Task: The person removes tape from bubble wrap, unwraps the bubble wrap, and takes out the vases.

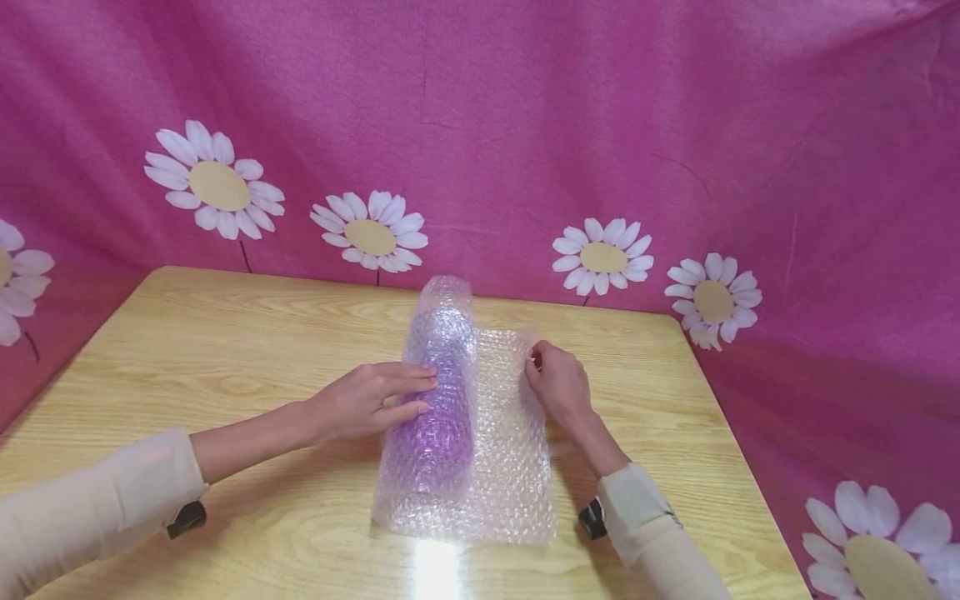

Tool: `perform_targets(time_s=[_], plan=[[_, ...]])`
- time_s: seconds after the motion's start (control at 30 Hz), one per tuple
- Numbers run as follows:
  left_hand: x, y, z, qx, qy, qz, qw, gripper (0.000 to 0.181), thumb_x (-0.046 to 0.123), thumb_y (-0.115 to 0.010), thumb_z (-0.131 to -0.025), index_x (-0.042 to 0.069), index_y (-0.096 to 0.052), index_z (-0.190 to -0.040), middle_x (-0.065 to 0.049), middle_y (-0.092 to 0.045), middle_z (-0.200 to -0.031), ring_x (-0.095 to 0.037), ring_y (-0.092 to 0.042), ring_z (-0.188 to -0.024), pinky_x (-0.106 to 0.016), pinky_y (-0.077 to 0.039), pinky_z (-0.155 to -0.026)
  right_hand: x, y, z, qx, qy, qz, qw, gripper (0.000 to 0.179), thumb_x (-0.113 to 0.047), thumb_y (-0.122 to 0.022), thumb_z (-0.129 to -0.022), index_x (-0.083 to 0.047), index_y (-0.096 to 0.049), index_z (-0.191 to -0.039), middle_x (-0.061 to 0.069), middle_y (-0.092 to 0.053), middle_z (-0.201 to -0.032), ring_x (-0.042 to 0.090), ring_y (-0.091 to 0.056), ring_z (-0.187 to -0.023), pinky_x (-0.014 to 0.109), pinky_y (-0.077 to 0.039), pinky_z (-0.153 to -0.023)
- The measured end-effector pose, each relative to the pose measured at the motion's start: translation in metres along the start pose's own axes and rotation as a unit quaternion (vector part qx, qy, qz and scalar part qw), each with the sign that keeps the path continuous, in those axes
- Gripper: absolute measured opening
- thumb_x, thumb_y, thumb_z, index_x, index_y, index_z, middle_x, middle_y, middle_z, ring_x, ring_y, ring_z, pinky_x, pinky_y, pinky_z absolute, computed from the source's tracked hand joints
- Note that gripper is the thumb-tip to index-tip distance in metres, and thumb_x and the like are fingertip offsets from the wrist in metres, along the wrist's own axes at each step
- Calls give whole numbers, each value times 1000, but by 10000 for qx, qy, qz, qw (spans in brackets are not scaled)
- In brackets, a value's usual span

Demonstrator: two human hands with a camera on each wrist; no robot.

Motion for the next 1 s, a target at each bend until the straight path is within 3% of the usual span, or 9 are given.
perform_targets(time_s=[0.57, 1.0], plan=[[-2, -1, 0, -64, 38, 8, 10000, 42, 36, -62, -99, 6, -68, -128, -10, -60, -136, -24, -54, -128, -39, -42, -107, 21, -3, 7, -616, -903, 332, 9934, 22, -20, -60, -94, -1, -66, -104, 12, -69, -89, 25, -60, -71, 41, -51, -62], [-2, 0, -1, -67, 49, -1, 10000, 41, 35, -62, -99, 6, -68, -128, -10, -60, -136, -24, -54, -128, -39, -42, -107, 31, -4, 8, -671, -1008, 515, 9913, 17, -22, -60, -90, -6, -63, -95, 9, -66, -82, 30, -62, -73, 46, -50, -60]])
Point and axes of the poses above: each hand's wrist, its own z-axis away from the middle knuckle, its own y-axis out of the back of the hand, x = y × z, the point moved 4 cm from there along -z, towards the middle knuckle
